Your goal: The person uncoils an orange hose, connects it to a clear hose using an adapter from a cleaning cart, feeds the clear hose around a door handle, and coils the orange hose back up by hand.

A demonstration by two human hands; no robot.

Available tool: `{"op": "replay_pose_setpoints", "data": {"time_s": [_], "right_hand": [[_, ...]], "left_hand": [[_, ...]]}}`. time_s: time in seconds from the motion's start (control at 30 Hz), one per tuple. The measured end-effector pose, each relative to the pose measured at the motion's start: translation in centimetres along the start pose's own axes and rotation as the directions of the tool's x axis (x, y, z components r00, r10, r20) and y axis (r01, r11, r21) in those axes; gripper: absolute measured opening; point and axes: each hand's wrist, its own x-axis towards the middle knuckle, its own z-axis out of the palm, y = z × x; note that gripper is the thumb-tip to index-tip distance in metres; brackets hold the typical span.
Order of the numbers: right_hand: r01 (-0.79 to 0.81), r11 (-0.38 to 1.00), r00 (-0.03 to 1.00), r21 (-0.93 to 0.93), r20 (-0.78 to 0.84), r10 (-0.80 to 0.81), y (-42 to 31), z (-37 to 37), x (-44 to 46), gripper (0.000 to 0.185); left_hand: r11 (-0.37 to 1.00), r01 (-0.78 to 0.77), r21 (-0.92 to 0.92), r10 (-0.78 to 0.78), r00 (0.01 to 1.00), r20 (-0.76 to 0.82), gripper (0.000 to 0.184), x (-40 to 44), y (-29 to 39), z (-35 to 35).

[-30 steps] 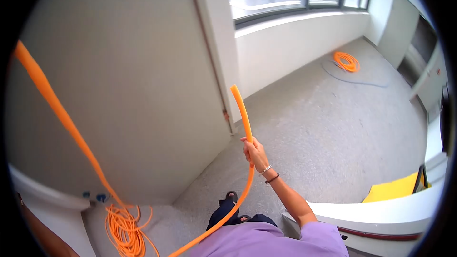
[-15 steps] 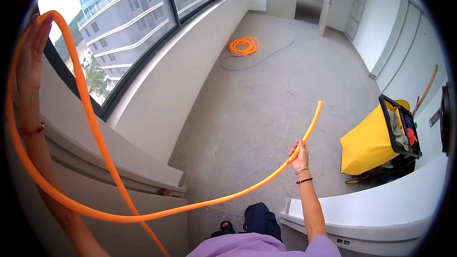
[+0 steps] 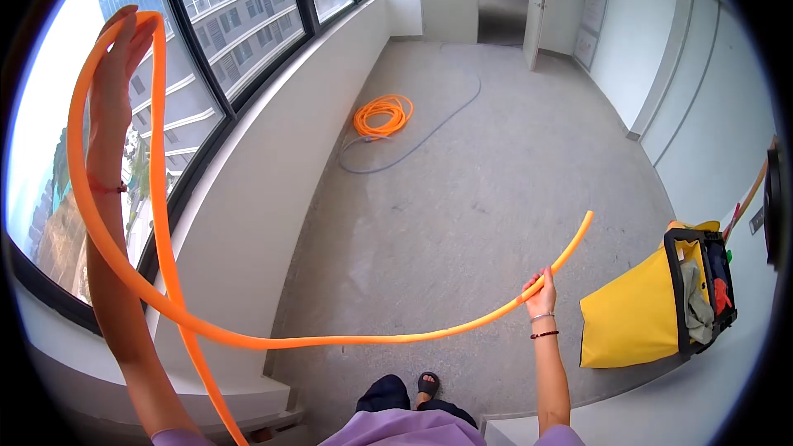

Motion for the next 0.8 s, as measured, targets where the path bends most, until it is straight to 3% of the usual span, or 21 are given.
{"op": "replay_pose_setpoints", "data": {"time_s": [0.13, 0.27, 0.33, 0.47, 0.6, 0.63, 0.67, 0.73, 0.8], "right_hand": [[-0.026, 0.999, 0.999, 0.042, 0.045, 0.024, 0.7, 7.8, 8.1, 0.023], [-0.095, 0.979, 0.995, 0.179, 0.029, 0.092, 2.1, 12.5, 18.4, 0.022], [-0.090, 0.972, 0.996, 0.218, 0.042, 0.083, 0.8, 14.5, 24.2, 0.023], [0.026, 0.959, 0.998, 0.283, -0.059, -0.010, -3.7, 16.8, 35.0, 0.026], [0.239, 0.911, 0.969, 0.337, -0.138, -0.203, -9.4, 19.2, 42.6, 0.027], [0.302, 0.900, 0.952, 0.315, -0.148, -0.268, -10.5, 20.0, 44.7, 0.027], [0.305, 0.901, 0.951, 0.307, -0.152, -0.270, -11.2, 20.9, 47.2, 0.027], [0.342, 0.904, 0.932, 0.256, -0.219, -0.290, -11.5, 22.9, 52.3, 0.030], [0.311, 0.911, 0.939, 0.270, -0.236, -0.251, -10.5, 23.8, 56.0, 0.032]], "left_hand": [[0.998, 0.050, 0.040, -0.045, 0.993, -0.109, 0.033, 7.3, -7.9, 7.8], [0.996, 0.014, 0.089, -0.006, 0.996, -0.091, 0.040, 11.5, -17.0, 16.3], [0.999, -0.025, 0.026, 0.027, 0.995, -0.096, 0.038, 14.0, -22.0, 20.6], [0.991, 0.069, -0.113, -0.087, 0.983, -0.164, 0.034, 21.3, -32.7, 31.7], [0.994, -0.021, -0.105, 0.008, 0.992, -0.124, 0.031, 28.0, -40.7, 43.5], [0.980, -0.072, -0.183, 0.053, 0.993, -0.104, 0.031, 29.7, -43.7, 46.0], [0.980, -0.064, -0.188, 0.045, 0.994, -0.104, 0.031, 30.9, -46.7, 48.2], [0.922, -0.292, -0.253, 0.304, 0.953, 0.011, 0.030, 31.9, -52.3, 51.5], [0.957, -0.264, -0.119, 0.268, 0.963, 0.014, 0.031, 30.4, -54.8, 52.9]]}}
